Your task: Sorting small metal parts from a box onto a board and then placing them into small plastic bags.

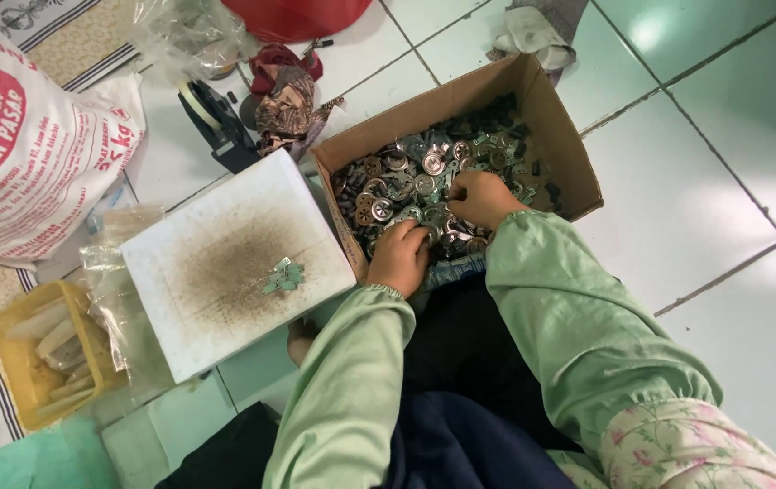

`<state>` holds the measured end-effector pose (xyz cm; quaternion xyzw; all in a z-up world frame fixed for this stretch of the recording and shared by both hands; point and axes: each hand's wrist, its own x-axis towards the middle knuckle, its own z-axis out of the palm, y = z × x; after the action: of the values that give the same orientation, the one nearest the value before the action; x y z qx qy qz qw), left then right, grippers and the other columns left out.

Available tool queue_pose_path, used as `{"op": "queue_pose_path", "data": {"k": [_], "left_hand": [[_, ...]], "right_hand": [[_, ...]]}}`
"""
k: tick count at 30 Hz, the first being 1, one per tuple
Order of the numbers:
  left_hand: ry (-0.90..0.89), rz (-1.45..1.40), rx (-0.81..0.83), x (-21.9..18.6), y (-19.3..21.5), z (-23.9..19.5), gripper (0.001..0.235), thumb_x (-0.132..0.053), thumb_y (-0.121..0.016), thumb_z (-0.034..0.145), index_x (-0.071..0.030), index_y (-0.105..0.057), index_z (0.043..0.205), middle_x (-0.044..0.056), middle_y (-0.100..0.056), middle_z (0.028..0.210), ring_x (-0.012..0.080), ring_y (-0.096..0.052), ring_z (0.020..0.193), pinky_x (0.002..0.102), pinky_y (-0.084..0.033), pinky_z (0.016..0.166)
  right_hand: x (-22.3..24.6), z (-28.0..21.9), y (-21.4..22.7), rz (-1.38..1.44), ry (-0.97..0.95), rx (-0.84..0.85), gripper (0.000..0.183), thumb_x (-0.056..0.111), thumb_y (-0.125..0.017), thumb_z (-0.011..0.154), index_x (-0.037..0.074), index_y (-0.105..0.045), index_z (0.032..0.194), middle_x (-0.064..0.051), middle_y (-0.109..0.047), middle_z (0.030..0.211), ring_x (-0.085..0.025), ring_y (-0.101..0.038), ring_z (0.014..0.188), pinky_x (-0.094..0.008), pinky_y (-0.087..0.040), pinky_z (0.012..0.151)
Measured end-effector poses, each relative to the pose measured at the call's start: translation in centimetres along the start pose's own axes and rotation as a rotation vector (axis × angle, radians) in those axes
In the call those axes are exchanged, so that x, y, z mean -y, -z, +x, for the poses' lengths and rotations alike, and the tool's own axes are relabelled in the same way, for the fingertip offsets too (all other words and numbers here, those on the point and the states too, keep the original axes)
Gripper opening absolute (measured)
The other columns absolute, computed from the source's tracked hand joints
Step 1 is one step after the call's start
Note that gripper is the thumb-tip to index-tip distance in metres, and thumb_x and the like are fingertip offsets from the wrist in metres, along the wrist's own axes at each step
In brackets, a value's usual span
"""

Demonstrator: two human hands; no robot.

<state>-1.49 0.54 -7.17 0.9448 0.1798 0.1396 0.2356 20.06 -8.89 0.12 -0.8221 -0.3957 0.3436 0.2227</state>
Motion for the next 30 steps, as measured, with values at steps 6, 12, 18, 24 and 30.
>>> {"op": "queue_pose_path", "data": {"k": [6,12,18,24,30], "left_hand": [[0.024,0.027,0.127,-2.8,3.8,-3.1,0.025,-0.026,-0.054,0.102,-0.014,-0.068,0.119,0.006,-0.064,0.123,0.0269,-0.063,0.121,0.041,-0.051,0.103],[0.016,0.035,0.122,-2.0,3.2,-3.4,0.021,-0.024,-0.057,0.098,-0.016,-0.068,0.114,0.005,-0.066,0.111,0.0289,-0.068,0.11,0.041,-0.056,0.096],[0.344,-0.279,0.099,-4.2,6.9,-2.3,0.032,-0.021,-0.056,0.102,-0.016,-0.062,0.133,0.008,-0.062,0.127,0.0303,-0.062,0.124,0.042,-0.054,0.103],[0.663,-0.774,-0.155,-5.4,9.8,-3.4,0.039,-0.017,-0.062,0.103,-0.007,-0.055,0.141,0.017,-0.061,0.126,0.0317,-0.064,0.119,0.044,-0.058,0.096],[0.757,-0.67,-0.242,-3.8,12.8,-11.3,0.014,-0.022,-0.071,0.097,-0.012,-0.073,0.108,0.01,-0.076,0.1,0.0272,-0.073,0.102,0.039,-0.061,0.084]], "right_hand": [[0.5,-1.0,1.3,-0.128,-0.029,0.015,0.025,0.012,-0.059,0.097,0.003,-0.074,0.116,-0.023,-0.072,0.102,-0.04,-0.071,0.096,-0.054,-0.062,0.081],[0.1,1.5,-0.4,-0.242,0.038,0.045,0.026,0.012,-0.059,0.095,0.002,-0.075,0.112,-0.022,-0.072,0.098,-0.037,-0.071,0.092,-0.051,-0.063,0.082],[3.8,-0.6,-0.2,0.032,0.037,0.1,0.026,0.012,-0.061,0.096,0.004,-0.074,0.118,-0.022,-0.074,0.109,-0.041,-0.07,0.106,-0.056,-0.06,0.087],[10.1,-5.7,-1.3,0.163,0.227,0.09,0.024,0.011,-0.069,0.089,0.008,-0.078,0.112,-0.02,-0.077,0.103,-0.04,-0.073,0.1,-0.051,-0.06,0.084],[14.6,-10.0,-6.2,0.223,0.282,0.144,0.032,0.015,-0.076,0.08,0.018,-0.079,0.112,-0.007,-0.081,0.095,-0.025,-0.075,0.093,-0.042,-0.06,0.084]]}}
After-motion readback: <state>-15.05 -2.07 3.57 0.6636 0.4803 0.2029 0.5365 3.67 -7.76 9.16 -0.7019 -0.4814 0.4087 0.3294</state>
